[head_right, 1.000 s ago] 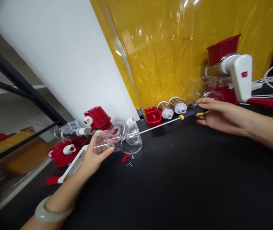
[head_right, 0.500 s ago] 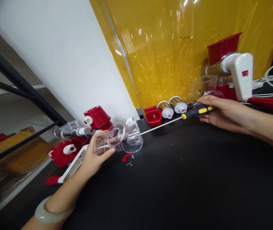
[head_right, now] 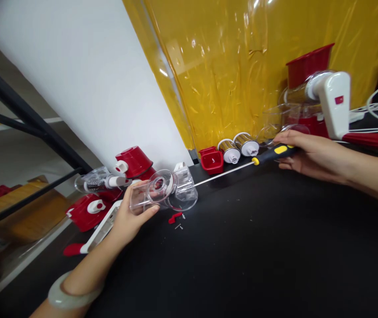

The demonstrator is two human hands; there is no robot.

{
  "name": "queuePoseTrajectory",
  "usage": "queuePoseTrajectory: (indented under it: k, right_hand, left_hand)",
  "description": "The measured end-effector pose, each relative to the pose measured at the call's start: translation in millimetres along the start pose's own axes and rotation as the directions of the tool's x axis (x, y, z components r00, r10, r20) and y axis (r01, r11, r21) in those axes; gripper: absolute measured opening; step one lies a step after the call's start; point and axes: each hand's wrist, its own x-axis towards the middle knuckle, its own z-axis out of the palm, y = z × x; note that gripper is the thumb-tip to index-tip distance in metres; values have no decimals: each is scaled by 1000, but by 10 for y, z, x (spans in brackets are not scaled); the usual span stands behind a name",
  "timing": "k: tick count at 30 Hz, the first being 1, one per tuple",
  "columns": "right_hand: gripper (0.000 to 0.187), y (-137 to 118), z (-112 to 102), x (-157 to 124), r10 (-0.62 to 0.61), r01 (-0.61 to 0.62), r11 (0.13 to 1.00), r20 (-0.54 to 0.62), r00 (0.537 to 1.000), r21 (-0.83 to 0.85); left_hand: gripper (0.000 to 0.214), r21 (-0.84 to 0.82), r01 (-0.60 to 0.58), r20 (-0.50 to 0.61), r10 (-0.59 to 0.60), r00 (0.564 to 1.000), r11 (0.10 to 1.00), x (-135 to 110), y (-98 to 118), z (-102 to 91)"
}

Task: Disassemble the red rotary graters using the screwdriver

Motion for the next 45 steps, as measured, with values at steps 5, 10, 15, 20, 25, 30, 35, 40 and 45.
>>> queuePoseTrajectory:
  k: [5,10,15,20,25,30,35,40,45]
  right_hand:
    - [15,-80,1,-39,51,-53,974,15,999,219]
    - [57,-25,47,-33,189,-189,982,-10,982,-24]
    - [11,-7,54,-17,51,-51,998,-25,998,-20]
    - [27,-70,-1,-33,57,-56,973,0,998,225]
    - [38,-36,25,-26,138,-133,985,-33,990,112]
    - [45,97,39,16,129,-123,980,28,991,-156]
    - [26,-4,79,-46,53,-54,994,10,999,95]
    - [36,-108,124,-92,42,-47,967,26,999,249]
    - [50,89,42,7,154,-155,988,46,987,24]
  left_hand:
    - [64,0,-14,6,14,1000,1000,-3,5,8]
    - [65,8,-13,-15,13,1000,1000,-7,6,-3]
    - [65,8,-36,-45,36,998,999,-10,-10,-22]
    - [67,79,-62,-60,67,996,995,-29,13,-26]
    - [69,99,-92,-121,104,987,991,-36,8,-44]
    - [69,60,-87,-179,96,979,994,-22,-68,-84]
    - [69,85,-97,-187,111,976,992,-10,-56,-95]
    - [70,137,-115,-154,135,979,984,-19,-14,-82]
    - [72,98,-121,-173,137,975,988,-31,-48,-103]
